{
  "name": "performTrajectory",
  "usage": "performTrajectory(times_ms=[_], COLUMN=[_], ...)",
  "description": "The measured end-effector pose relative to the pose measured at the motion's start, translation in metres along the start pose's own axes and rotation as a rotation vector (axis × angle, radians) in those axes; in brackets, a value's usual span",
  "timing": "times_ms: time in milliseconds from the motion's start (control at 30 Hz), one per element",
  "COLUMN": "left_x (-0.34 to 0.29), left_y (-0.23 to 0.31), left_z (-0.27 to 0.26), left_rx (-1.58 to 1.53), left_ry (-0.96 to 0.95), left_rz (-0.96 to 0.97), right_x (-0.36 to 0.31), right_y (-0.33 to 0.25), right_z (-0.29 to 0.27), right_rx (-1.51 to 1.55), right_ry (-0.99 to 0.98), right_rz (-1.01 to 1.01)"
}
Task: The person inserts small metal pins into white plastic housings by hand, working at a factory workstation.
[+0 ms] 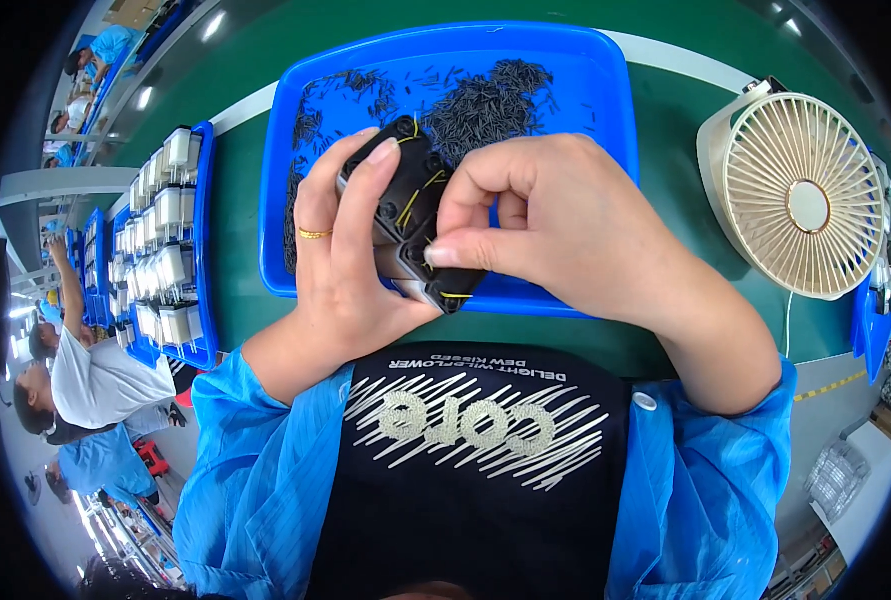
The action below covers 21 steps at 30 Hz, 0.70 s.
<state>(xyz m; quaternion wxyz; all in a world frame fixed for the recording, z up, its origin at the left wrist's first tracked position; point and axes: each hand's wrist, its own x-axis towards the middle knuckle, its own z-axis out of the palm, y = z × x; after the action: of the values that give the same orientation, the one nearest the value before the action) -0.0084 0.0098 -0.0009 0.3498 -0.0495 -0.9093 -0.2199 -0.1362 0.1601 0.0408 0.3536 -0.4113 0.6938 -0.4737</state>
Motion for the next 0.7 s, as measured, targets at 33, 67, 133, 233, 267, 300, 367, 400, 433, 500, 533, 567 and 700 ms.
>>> performTrajectory(times_ms=[33,67,133,233,267,300,367,400,433,500,533,567,700], left_x=[0.0,-0.001,-0.002,-0.003,-0.004,-0.004,-0.005,-0.005,-0.005,-0.002,0.001,0.003,0.005], left_y=[0.0,-0.001,-0.002,-0.004,-0.004,-0.005,-0.005,-0.005,-0.005,-0.005,-0.005,-0.003,-0.009], left_z=[0.0,0.0,0.002,0.002,0.002,0.001,0.001,0.002,0.003,0.001,-0.001,-0.006,-0.008], left_rx=[-0.007,-0.008,-0.03,-0.061,-0.059,-0.047,-0.036,-0.043,-0.049,-0.043,-0.033,-0.013,0.126], left_ry=[-0.003,-0.002,0.021,-0.012,-0.011,-0.013,-0.015,-0.014,-0.012,-0.031,-0.046,-0.061,-0.055], left_rz=[-0.032,-0.031,-0.006,-0.075,-0.076,-0.075,-0.073,-0.068,-0.062,-0.044,-0.03,-0.041,-0.085], right_x=[0.0,-0.001,-0.002,0.001,0.001,0.002,0.002,0.003,0.003,0.003,0.004,0.005,0.005], right_y=[0.0,-0.001,-0.003,0.003,0.003,0.002,0.002,0.003,0.004,0.011,0.013,0.012,0.009], right_z=[0.001,0.002,0.004,0.006,0.006,0.005,0.005,0.006,0.006,0.005,0.003,-0.001,-0.031], right_rx=[0.016,0.015,-0.015,-0.094,-0.094,-0.074,-0.054,-0.025,0.005,0.069,0.133,0.195,-0.252], right_ry=[0.039,0.04,0.07,0.081,0.079,0.072,0.066,0.06,0.055,0.04,0.019,0.055,0.154], right_rz=[-0.034,-0.035,-0.052,-0.141,-0.143,-0.111,-0.08,-0.067,-0.054,-0.058,-0.064,-0.077,-0.215])
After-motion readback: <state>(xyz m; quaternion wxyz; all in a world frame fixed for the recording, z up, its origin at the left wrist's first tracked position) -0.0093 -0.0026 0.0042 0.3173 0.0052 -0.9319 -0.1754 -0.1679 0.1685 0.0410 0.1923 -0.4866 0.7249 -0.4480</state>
